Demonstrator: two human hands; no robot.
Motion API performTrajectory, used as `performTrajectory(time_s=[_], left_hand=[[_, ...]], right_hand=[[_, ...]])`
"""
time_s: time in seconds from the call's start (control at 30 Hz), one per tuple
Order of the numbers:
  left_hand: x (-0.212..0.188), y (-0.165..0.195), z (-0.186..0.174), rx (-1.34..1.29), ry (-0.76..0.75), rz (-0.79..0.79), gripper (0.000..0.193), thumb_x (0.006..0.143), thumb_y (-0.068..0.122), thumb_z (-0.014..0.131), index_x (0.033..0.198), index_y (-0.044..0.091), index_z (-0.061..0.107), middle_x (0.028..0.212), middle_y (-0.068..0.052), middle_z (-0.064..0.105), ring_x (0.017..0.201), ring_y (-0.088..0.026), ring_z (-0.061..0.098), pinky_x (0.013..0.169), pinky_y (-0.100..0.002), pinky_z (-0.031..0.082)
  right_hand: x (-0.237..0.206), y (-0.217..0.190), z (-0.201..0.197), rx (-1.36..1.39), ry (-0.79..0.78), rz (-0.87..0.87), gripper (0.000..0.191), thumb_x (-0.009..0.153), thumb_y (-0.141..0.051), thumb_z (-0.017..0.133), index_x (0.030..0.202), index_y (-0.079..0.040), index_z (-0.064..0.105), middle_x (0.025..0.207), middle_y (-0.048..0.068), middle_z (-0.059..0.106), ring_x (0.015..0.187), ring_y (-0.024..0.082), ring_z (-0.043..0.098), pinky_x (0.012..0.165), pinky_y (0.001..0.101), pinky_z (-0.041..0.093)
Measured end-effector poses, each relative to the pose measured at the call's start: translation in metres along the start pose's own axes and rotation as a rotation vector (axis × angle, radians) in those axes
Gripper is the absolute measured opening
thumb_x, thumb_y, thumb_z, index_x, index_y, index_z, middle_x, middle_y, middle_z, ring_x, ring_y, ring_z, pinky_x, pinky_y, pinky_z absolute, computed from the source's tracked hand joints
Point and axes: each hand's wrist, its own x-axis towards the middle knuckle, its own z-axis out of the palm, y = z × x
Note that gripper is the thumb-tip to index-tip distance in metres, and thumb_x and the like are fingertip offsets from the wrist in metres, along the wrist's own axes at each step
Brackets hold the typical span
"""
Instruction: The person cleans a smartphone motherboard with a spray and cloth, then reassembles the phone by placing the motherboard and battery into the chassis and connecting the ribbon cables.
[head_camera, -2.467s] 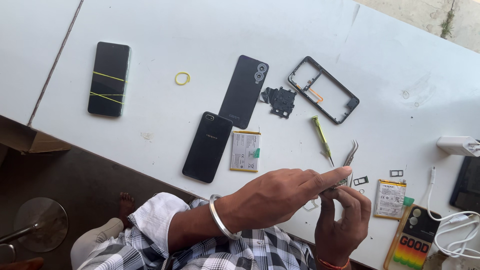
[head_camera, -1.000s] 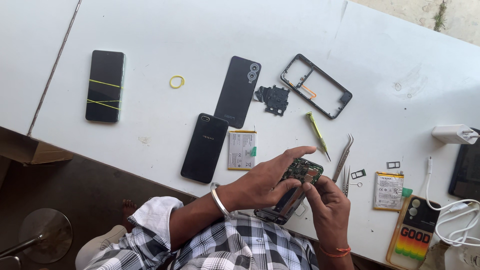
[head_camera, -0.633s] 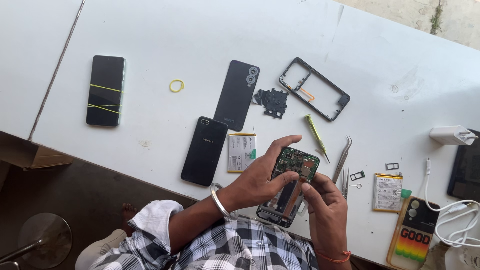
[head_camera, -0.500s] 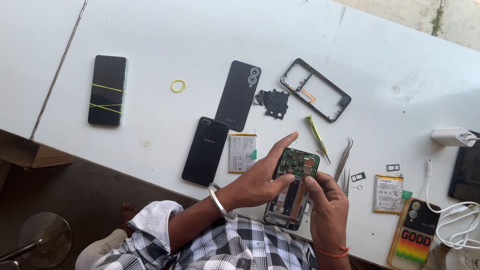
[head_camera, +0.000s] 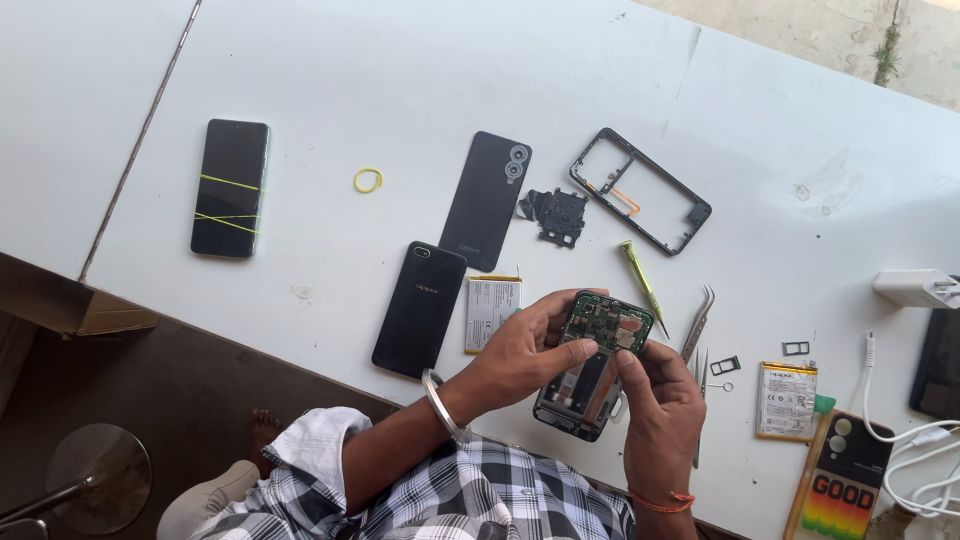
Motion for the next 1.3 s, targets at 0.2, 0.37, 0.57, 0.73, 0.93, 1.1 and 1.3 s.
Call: performTrajectory(time_s=[0.2, 0.37, 0.57, 0.73, 0.93, 1.1, 1.3], left_hand=[[0.004, -0.007, 0.0, -0.036, 0.033, -0.031, 0.046, 0.106, 0.017, 0.055, 0.145, -0.007, 0.048, 0.122, -0.018, 0.068, 0.11, -0.018, 0.068, 0.095, -0.035, 0.06], [0.0, -0.003, -0.002, -0.064, -0.022, 0.015, 0.053, 0.1, 0.012, 0.055, 0.149, -0.001, 0.042, 0.126, -0.016, 0.067, 0.116, -0.016, 0.068, 0.101, -0.032, 0.059], [-0.001, 0.007, 0.002, -0.013, -0.014, 0.018, 0.055, 0.103, 0.014, 0.054, 0.154, -0.001, 0.041, 0.127, -0.015, 0.067, 0.114, -0.015, 0.067, 0.101, -0.032, 0.058], [-0.002, 0.005, 0.001, 0.015, 0.049, 0.04, 0.06, 0.104, 0.015, 0.056, 0.158, 0.001, 0.035, 0.123, -0.011, 0.066, 0.11, -0.012, 0.066, 0.097, -0.028, 0.058], [0.001, -0.001, -0.004, -0.016, 0.117, 0.023, 0.055, 0.099, 0.011, 0.06, 0.15, -0.001, 0.047, 0.12, -0.011, 0.07, 0.102, -0.011, 0.07, 0.089, -0.026, 0.062], [0.0, -0.006, -0.006, -0.076, 0.112, 0.023, 0.053, 0.098, 0.011, 0.062, 0.148, -0.003, 0.052, 0.117, -0.012, 0.072, 0.1, -0.011, 0.07, 0.088, -0.027, 0.062], [0.008, -0.004, -0.006, -0.037, 0.199, -0.089, 0.056, 0.095, 0.017, 0.065, 0.147, 0.002, 0.049, 0.12, -0.014, 0.071, 0.101, -0.013, 0.071, 0.084, -0.027, 0.062]], right_hand=[[-0.004, -0.005, 0.002, -0.162, 0.036, -0.036, 0.028, 0.097, -0.014, 0.07, 0.119, 0.003, 0.068, 0.098, 0.008, 0.074, 0.085, 0.009, 0.066, 0.07, 0.0218, 0.051], [-0.005, -0.007, 0.002, -0.135, 0.038, -0.021, 0.028, 0.096, -0.015, 0.069, 0.119, 0.002, 0.068, 0.097, 0.008, 0.074, 0.085, 0.008, 0.068, 0.069, 0.0204, 0.052], [-0.005, -0.006, 0.003, -0.168, 0.044, -0.044, 0.029, 0.096, -0.014, 0.07, 0.118, 0.004, 0.068, 0.099, 0.009, 0.074, 0.087, 0.008, 0.067, 0.073, 0.021, 0.052], [-0.001, -0.002, 0.005, -0.057, 0.009, -0.007, 0.031, 0.096, -0.016, 0.071, 0.118, 0.005, 0.068, 0.1, 0.009, 0.074, 0.088, 0.009, 0.068, 0.076, 0.0217, 0.054], [0.0, 0.005, 0.009, -0.022, -0.024, -0.005, 0.031, 0.095, -0.015, 0.072, 0.119, 0.005, 0.068, 0.102, 0.009, 0.074, 0.091, 0.009, 0.068, 0.08, 0.023, 0.054], [0.0, 0.007, 0.008, -0.021, -0.028, 0.001, 0.031, 0.095, -0.015, 0.073, 0.119, 0.005, 0.069, 0.102, 0.01, 0.074, 0.091, 0.01, 0.068, 0.08, 0.0229, 0.054], [0.012, 0.002, 0.017, -0.087, 0.005, 0.01, 0.034, 0.092, -0.017, 0.073, 0.119, 0.001, 0.065, 0.101, 0.01, 0.075, 0.09, 0.011, 0.07, 0.074, 0.0217, 0.055]])
